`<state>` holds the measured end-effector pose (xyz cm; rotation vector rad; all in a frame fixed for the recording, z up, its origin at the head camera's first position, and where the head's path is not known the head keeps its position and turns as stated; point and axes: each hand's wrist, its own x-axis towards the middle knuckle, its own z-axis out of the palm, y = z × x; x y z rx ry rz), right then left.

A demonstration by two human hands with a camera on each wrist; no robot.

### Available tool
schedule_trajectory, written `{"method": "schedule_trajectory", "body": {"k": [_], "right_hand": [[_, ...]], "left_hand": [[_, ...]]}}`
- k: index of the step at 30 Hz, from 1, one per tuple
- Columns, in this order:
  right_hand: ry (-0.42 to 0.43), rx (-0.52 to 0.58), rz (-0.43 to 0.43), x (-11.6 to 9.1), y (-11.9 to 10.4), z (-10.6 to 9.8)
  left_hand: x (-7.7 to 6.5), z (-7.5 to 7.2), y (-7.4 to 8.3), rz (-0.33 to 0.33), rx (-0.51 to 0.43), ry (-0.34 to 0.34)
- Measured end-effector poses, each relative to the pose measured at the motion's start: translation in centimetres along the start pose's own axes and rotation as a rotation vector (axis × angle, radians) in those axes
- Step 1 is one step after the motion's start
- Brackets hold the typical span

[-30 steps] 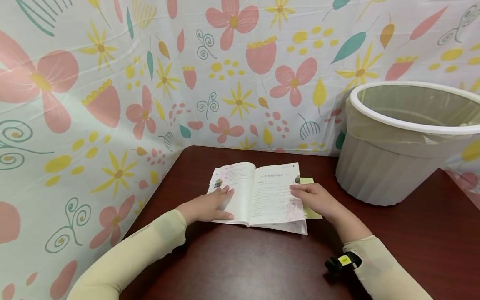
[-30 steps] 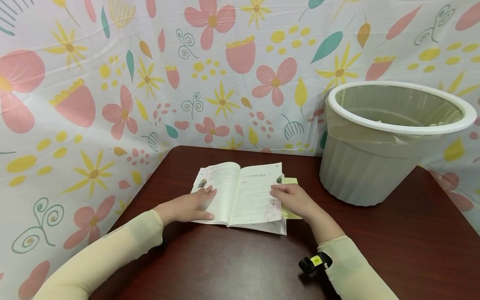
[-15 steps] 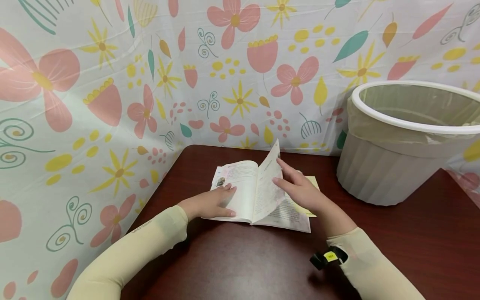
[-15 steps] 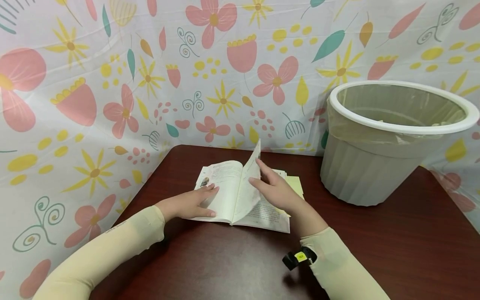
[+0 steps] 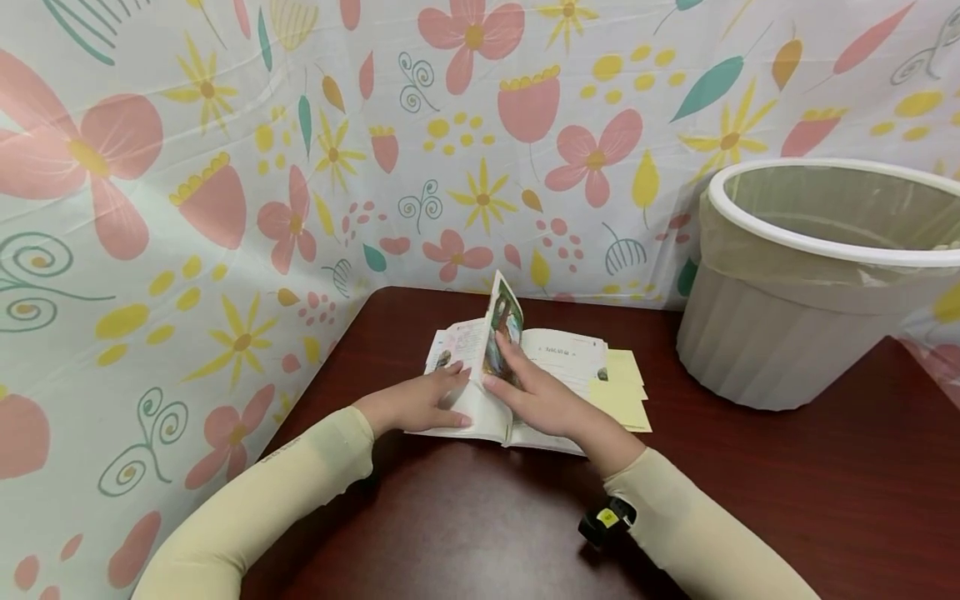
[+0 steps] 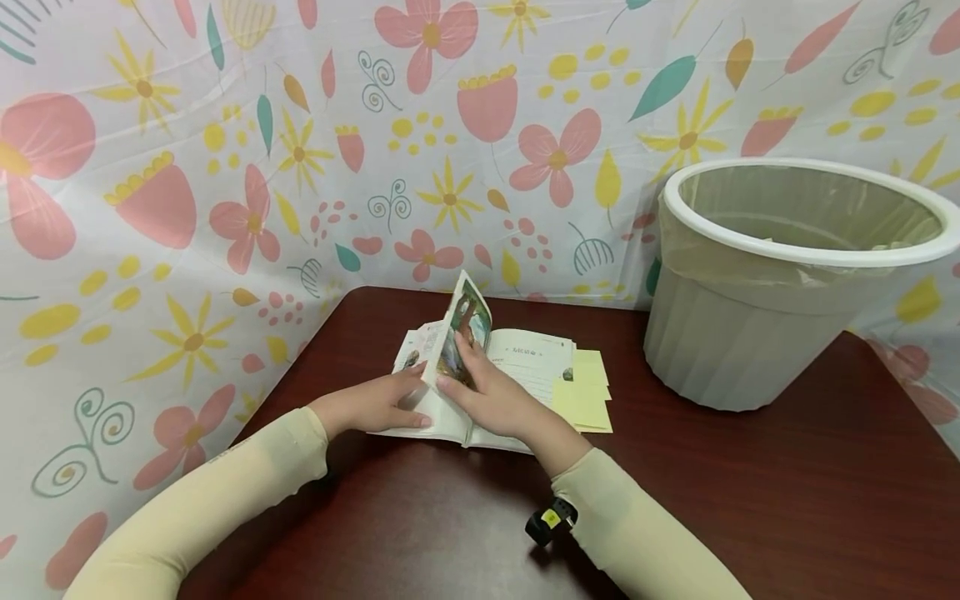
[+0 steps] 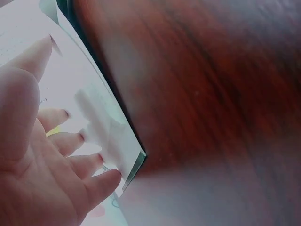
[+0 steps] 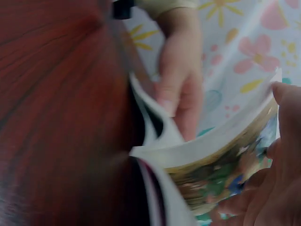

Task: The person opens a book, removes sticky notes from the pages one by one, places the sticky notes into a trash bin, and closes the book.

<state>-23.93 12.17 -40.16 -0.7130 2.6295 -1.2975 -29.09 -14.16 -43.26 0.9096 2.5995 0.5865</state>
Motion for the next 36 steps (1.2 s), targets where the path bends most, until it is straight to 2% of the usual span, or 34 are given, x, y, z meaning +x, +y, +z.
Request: {"method": "schedule_trajectory", "body": {"k": [4,6,9,16,22,27,36], "right_hand": [[-0.055,-0.07,0.021,-0.1,0.8,1.1],[-0.071,-0.103,0.031,-0.2,1.1,1.4],[-0.081,-0.148,0.038,-0.3,1.6,1.7],[-0.119,-0.205,0.063,-0.3,2.3,2.0],[-0.122,-0.262,0.075,-0.4,2.8,2.2],[-0.114,-0.299,0.091,-0.3,2.8,2.1],[-0.06,-0.329,0.085,-0.2,2.7,2.0]], "left_hand": [[0.1,-0.1,-0.4,0.054,-0.069,0.058],[0.1,-0.3,-0.7,0.06,-0.11,0.078],[0.0,-0.6,-1.2,0.035,-0.125,0.091],[-0.2,-1.2,-2.5,-0.079,0.014,0.087],[-0.6,-1.8,-3.0,-0.165,0.088,0.079],[-0.6,-2.4,-2.8,-0.183,0.159,0.082],[0.2,-3.7,-1.3,-0.185,0.15,0.074]]}}
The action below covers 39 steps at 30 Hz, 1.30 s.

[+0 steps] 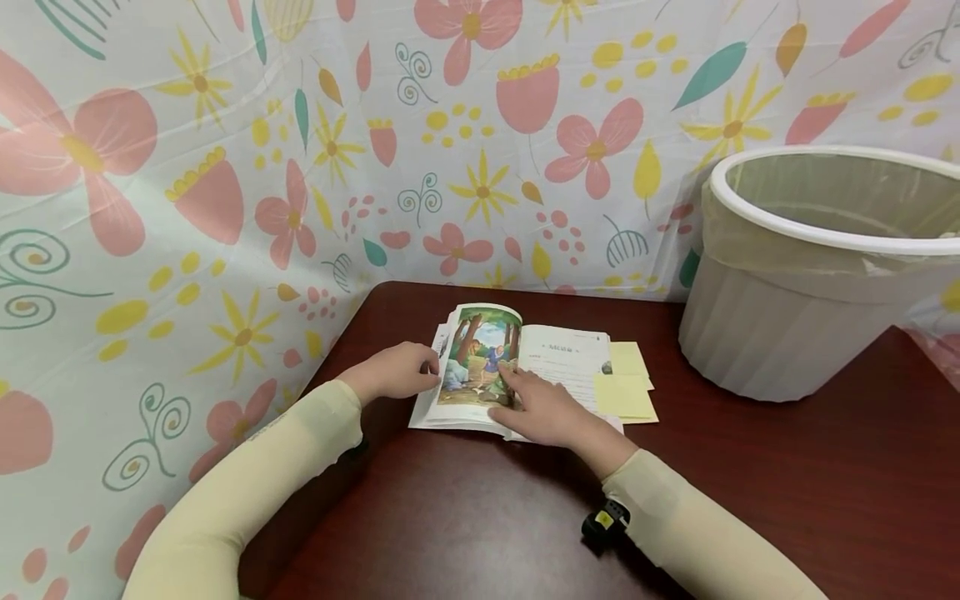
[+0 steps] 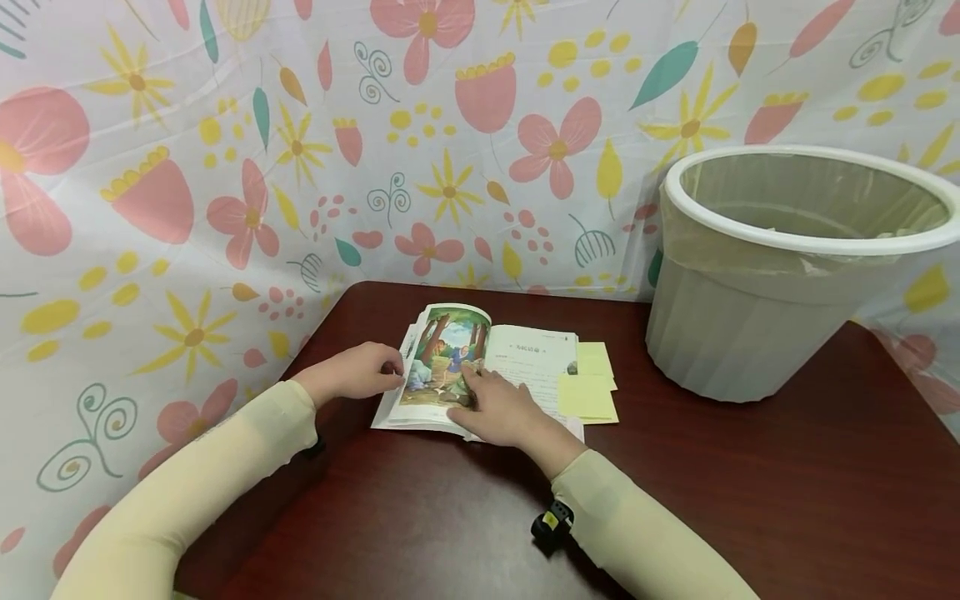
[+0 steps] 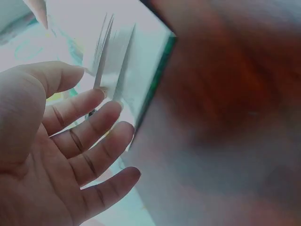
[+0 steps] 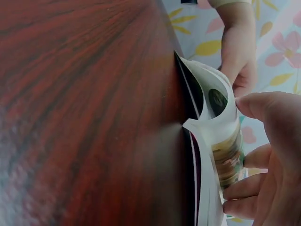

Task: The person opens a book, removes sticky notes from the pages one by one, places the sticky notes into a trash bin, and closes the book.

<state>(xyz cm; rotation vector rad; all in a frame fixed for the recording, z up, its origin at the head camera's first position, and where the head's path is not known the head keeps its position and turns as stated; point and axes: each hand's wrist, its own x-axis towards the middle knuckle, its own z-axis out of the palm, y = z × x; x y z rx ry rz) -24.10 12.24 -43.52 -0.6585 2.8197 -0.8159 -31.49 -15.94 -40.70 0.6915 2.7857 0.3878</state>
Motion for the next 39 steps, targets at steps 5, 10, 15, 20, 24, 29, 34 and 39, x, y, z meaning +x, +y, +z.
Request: {"method": "schedule_trajectory", "body": {"k": [5,10,15,20,24,29,34,39], "right_hand": [[0.009,0.013,-0.013,-0.1,0.0,-0.1],[-0.031,0.006,-0.038,-0.5,0.2,-0.4],[-0.084,0.024,-0.088,-1.0,0.9,-1.2],[-0.057,0.052,-0.067,-1.3,2.1,-2.4],[-0.041,0.052,-0.016,-1.5,3.6,-4.1],[-0.055,0.033,0.043,-1.9,6.1,-6.3],[-0.069,0.024,0.07,-2.4,8.5,-8.4],[-0.063,0.017,0.106,-2.8,10.4,-9.3]], "left_hand": [[1.0,-0.6,1.3,0.013,0.022,-0.032],[2.7,-1.1,2.8,0.133,-0.038,-0.091],[4.8,-1.9,4.7,0.19,-0.12,-0.192],[7.0,-3.1,7.0,0.113,-0.177,-0.266],[8.7,-3.6,8.5,0.032,-0.244,-0.281],[10.7,-3.3,10.1,-0.026,-0.384,-0.273],[12.7,-2.5,11.6,-0.006,-0.448,-0.243],[14.2,-1.5,13.0,0.118,-0.382,-0.17]]}}
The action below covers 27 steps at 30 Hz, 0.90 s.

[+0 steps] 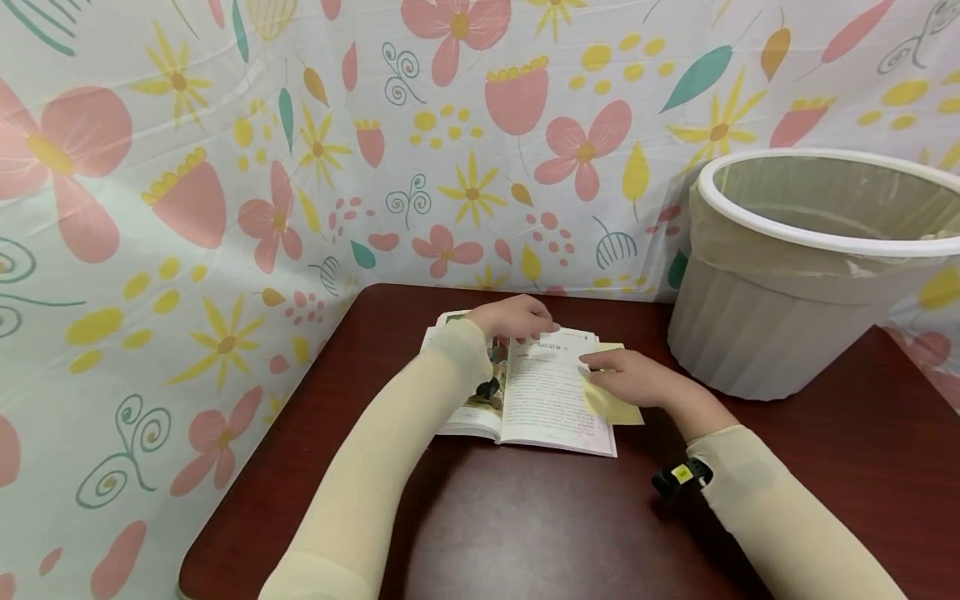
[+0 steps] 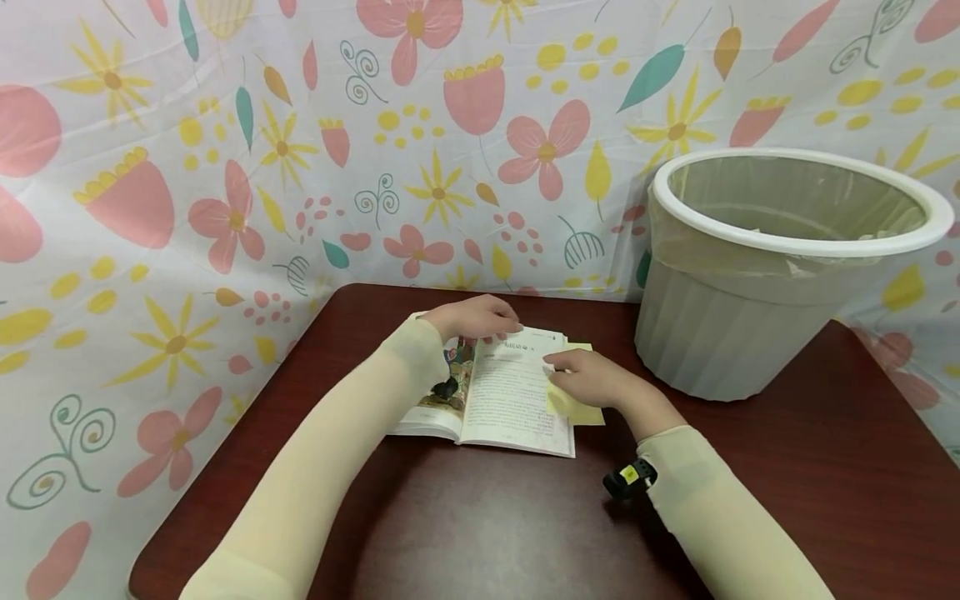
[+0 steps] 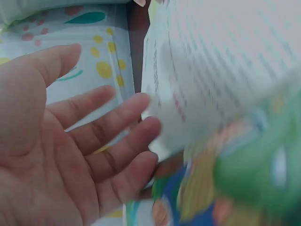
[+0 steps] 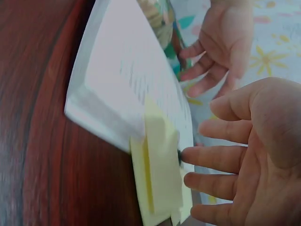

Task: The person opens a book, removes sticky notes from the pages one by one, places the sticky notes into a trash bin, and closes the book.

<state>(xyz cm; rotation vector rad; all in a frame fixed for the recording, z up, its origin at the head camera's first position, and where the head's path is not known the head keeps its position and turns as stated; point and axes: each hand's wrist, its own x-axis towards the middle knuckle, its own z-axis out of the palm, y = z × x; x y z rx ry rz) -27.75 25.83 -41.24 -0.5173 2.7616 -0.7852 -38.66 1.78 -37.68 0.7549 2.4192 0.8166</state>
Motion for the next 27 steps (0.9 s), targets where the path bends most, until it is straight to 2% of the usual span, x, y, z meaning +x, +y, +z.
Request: {"method": "schedule_trajectory", "body": {"k": [5,9,16,21,27], "right_hand": [[0.049,-0.008,-0.006,-0.5,1.6,0.0],[0.097,-0.011,-0.005,-0.9,2.7,0.0],[0.149,-0.011,0.028,-0.9,3.2,0.2],[0.171,-0.016,0.045,-0.8,3.2,0.4],[0.171,-0.047,0.064,-0.7,3.3,0.3]], "left_hand": [[1.0,1.4,0.8,0.11,0.098,0.035],[1.3,2.6,1.1,0.127,0.092,-0.005],[1.9,4.2,1.2,0.067,0.188,-0.119],[2.3,4.7,1.1,0.042,0.236,-0.156],[2.1,4.8,1.3,0.018,0.266,-0.182]]}}
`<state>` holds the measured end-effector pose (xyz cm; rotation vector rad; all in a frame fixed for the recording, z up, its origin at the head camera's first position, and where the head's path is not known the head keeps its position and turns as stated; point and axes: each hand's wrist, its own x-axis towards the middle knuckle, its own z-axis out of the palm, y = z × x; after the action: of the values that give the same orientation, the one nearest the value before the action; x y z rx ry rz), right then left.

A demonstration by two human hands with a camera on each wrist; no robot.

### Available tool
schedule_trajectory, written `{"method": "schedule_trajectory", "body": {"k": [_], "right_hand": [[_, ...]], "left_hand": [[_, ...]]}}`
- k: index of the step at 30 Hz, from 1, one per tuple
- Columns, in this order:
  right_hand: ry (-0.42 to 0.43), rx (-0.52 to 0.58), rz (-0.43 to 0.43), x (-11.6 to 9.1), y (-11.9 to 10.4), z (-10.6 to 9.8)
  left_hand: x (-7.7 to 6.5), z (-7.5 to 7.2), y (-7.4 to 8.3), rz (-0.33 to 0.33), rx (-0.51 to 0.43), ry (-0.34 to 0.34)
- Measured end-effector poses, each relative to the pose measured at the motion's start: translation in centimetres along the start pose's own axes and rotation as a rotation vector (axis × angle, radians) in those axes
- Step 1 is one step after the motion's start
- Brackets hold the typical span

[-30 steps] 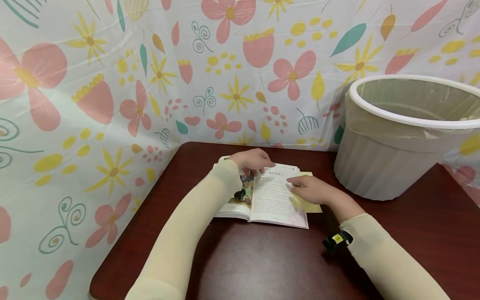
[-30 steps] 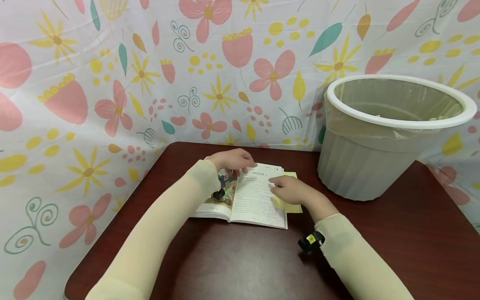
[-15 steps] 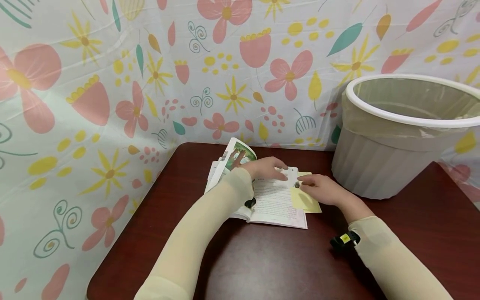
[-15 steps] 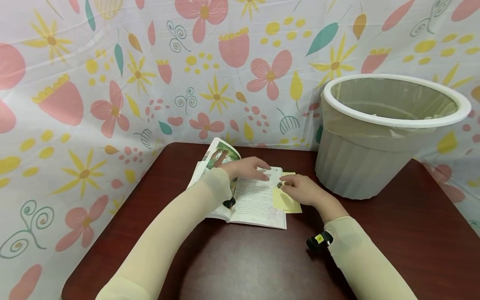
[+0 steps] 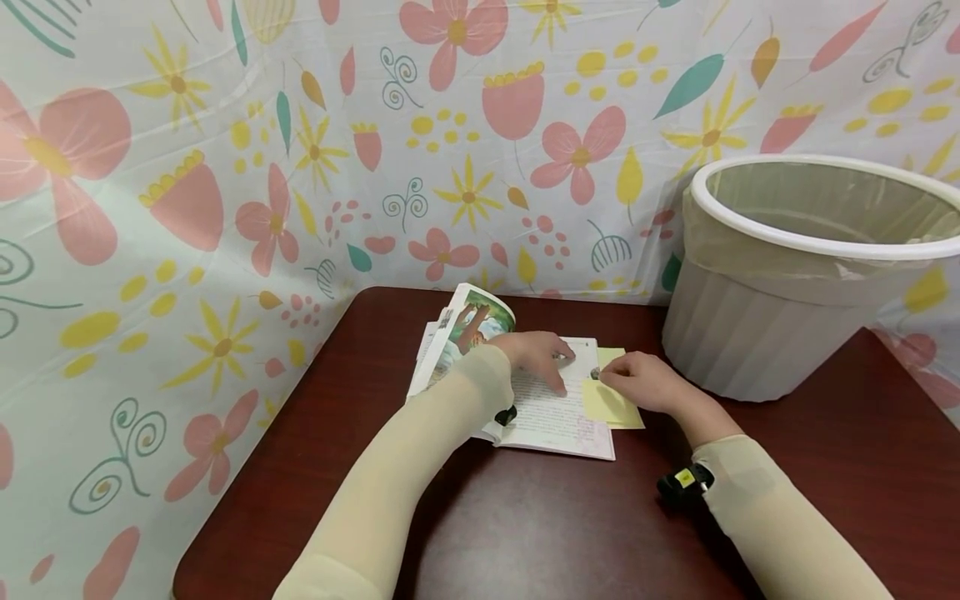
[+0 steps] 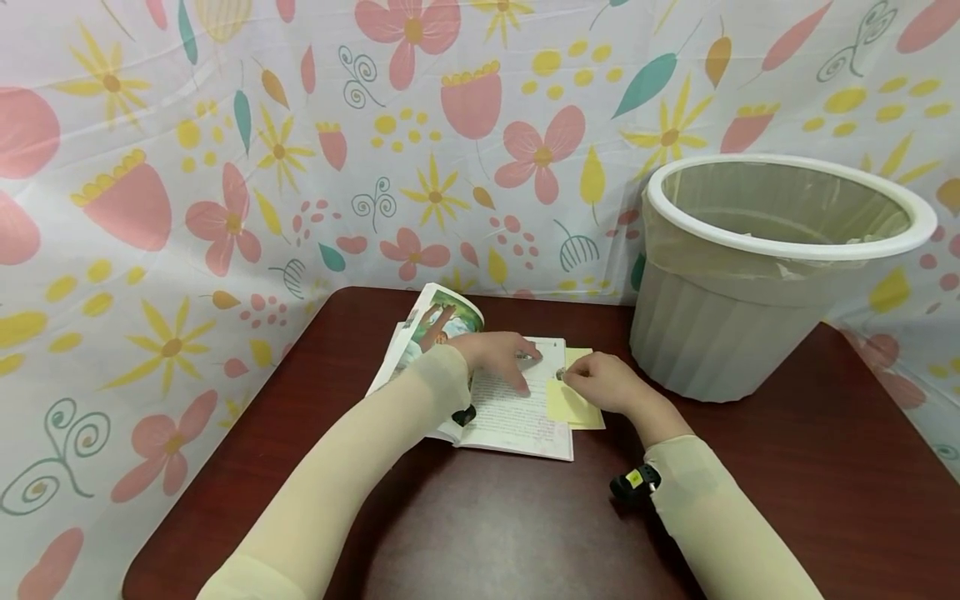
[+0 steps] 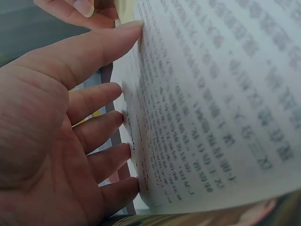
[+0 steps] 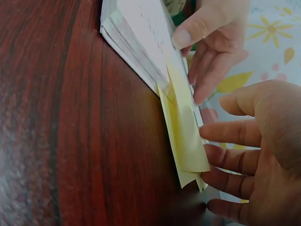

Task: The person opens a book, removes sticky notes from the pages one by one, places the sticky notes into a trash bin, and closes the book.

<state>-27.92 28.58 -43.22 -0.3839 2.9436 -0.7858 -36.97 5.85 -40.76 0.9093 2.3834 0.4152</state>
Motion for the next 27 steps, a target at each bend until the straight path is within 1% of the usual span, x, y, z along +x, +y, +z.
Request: {"method": "schedule_trajectory", "body": {"k": [5,8,11,16,19,23,27], "right_hand": [[-0.006,-0.028,-0.004,0.2,0.4,0.1],[0.008,-0.044,-0.004,0.1,0.3,0.2],[0.043,-0.047,-0.006,-0.3,0.0,0.2],[0.095,-0.054,-0.048,-0.9,-0.4,0.3],[0.107,-0.056,-0.073,-1.2,-0.5,0.3],[0.108,-0.028,-0.098,-1.7,-0.6,0.3],[0.09,0.007,-0.1,-2.2,-1.0,0.2]], "left_hand": [[-0.3,0.3,0.2,0.004,0.007,0.012],[-0.3,0.4,0.2,0.007,0.027,0.025],[-0.3,0.4,0.2,0.017,0.043,0.028],[-0.5,0.3,0.3,0.03,0.058,0.023],[-0.4,0.4,0.3,0.019,0.05,0.019],[-0.2,0.4,0.3,-0.002,0.028,0.015],[0.0,0.4,0.2,-0.019,0.024,0.012]]}}
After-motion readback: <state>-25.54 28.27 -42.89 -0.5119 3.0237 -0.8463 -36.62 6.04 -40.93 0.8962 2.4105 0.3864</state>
